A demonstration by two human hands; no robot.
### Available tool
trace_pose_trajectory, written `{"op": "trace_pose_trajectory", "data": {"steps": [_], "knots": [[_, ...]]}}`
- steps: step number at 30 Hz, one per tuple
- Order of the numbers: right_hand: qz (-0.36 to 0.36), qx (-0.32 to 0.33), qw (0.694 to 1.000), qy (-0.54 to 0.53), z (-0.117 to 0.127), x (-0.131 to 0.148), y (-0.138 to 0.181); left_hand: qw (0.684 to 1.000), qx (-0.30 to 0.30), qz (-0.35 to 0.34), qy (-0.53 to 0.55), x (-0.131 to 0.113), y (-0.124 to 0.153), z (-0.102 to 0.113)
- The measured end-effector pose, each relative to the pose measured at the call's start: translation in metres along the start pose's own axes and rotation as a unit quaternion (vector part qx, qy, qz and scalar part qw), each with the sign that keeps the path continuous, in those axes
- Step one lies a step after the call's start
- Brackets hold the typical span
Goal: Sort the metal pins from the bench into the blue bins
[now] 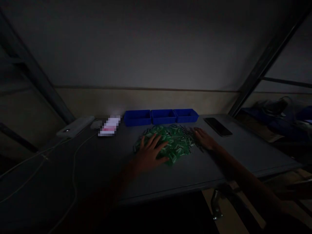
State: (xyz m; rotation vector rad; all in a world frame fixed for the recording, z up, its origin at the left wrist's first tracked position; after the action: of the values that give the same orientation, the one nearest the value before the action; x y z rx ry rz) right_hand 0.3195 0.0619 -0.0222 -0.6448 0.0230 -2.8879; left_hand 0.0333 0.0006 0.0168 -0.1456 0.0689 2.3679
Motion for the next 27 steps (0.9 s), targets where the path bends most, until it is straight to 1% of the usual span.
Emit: {"op": "trace_pose_trajectory", "data": {"steps": [3, 7, 12, 15, 18, 21, 23, 25, 27], "knots": [[-0.025, 0.001, 0.993, -0.117, -0.007, 0.022, -0.026, 1.000, -0.003, 0.011, 0.013, 0.002, 0.001, 0.004], [0.014, 0.019, 0.984, -0.176, -0.018, 0.057, -0.048, 0.998, -0.036, 0.026, 0.037, 0.009, -0.001, 0.015], [0.067, 0.024, 0.978, -0.195, -0.018, 0.088, -0.048, 0.996, -0.071, 0.040, 0.046, 0.021, -0.005, 0.024], [0.081, 0.039, 0.975, -0.202, -0.019, 0.102, -0.044, 0.994, -0.091, 0.033, 0.044, 0.021, -0.005, 0.028], [0.099, 0.054, 0.974, -0.195, -0.022, 0.119, -0.041, 0.989, -0.131, 0.032, 0.061, 0.021, -0.004, 0.035], [0.122, 0.065, 0.974, -0.178, -0.027, 0.136, -0.042, 0.974, -0.189, 0.046, 0.117, 0.030, 0.000, 0.042], [0.136, 0.055, 0.978, -0.149, -0.027, 0.144, -0.044, 0.955, -0.232, 0.061, 0.174, 0.041, 0.003, 0.046], [0.140, 0.015, 0.985, -0.101, -0.022, 0.145, -0.047, 0.931, -0.271, 0.081, 0.231, 0.057, 0.006, 0.048], [0.125, -0.047, 0.989, -0.063, -0.014, 0.140, -0.051, 0.909, -0.296, 0.109, 0.273, 0.074, 0.006, 0.048]]}}
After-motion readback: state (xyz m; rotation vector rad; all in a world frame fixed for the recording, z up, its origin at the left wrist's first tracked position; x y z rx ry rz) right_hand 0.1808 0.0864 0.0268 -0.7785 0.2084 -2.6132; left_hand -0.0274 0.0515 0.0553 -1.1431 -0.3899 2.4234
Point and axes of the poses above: each hand's wrist, its own y-axis away from the middle knuckle, its own z-axis out of the back of the hand, x = y × z, the point moved 8 cm from there along -y, towards the middle knuckle, and after that the axes turned 13 degrees about x, right-handed, at the moved point
